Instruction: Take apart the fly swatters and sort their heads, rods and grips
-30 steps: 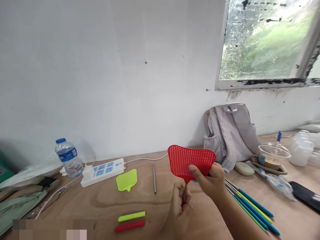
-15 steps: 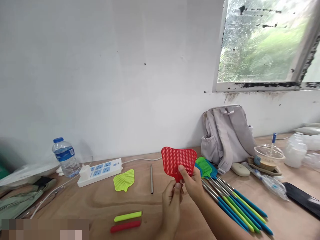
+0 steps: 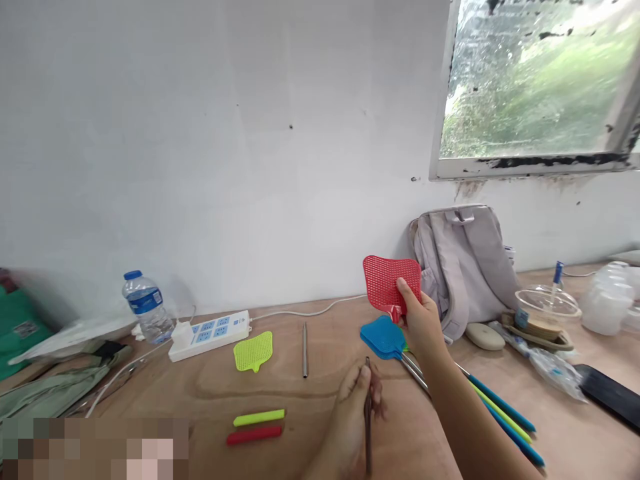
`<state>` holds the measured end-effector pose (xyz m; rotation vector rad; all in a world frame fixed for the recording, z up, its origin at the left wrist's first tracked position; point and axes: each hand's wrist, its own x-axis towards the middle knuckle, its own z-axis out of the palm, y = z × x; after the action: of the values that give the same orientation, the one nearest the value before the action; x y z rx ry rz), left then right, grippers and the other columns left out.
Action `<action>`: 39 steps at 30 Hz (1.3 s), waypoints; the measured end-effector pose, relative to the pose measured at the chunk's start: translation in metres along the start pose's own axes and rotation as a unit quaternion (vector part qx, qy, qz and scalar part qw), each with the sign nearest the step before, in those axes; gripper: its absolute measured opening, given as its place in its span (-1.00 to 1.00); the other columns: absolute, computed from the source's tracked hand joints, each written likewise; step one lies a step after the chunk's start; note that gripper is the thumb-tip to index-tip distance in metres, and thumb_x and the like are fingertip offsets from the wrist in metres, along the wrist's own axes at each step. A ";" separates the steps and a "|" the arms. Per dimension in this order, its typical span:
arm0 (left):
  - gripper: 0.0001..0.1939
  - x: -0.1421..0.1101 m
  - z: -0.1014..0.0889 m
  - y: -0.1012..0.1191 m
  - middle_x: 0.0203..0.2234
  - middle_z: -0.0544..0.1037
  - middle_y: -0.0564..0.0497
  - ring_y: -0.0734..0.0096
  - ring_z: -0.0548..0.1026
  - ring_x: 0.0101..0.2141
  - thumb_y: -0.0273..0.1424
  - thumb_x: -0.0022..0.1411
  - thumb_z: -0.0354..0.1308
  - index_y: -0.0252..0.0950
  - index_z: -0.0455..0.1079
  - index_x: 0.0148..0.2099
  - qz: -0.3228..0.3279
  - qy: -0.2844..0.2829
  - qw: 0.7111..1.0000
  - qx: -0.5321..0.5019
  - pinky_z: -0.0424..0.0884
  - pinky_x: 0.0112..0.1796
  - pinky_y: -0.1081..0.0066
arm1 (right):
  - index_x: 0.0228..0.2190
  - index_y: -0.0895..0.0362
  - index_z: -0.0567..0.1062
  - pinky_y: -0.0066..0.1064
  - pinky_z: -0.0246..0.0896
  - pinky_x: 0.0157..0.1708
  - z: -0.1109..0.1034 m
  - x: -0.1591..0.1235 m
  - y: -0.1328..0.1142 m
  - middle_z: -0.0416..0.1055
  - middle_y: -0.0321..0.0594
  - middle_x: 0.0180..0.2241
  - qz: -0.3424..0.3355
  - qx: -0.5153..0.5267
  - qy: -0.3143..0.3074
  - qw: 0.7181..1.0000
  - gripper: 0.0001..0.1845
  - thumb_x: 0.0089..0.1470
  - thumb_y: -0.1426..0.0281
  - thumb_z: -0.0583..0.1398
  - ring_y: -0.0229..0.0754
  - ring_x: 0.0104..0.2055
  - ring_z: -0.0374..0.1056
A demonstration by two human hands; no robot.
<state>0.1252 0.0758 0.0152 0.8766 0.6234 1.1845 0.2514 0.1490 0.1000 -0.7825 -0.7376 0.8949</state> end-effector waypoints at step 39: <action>-0.59 0.013 -0.012 0.080 -0.67 0.27 0.14 0.58 0.18 -0.65 0.00 0.02 0.08 -0.28 0.28 -0.40 0.044 -0.008 0.996 -0.071 0.13 -0.58 0.49 | -0.59 0.14 0.30 -0.56 -0.03 -0.69 0.033 -0.054 0.002 0.19 -0.41 -0.67 -0.026 -0.153 -0.284 0.946 -0.69 -0.04 0.18 0.16 -0.38 -0.66 0.05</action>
<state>0.0773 0.1015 0.0763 0.7997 0.4845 1.2841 0.2006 0.1116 0.1031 -0.7751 -1.4262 0.9816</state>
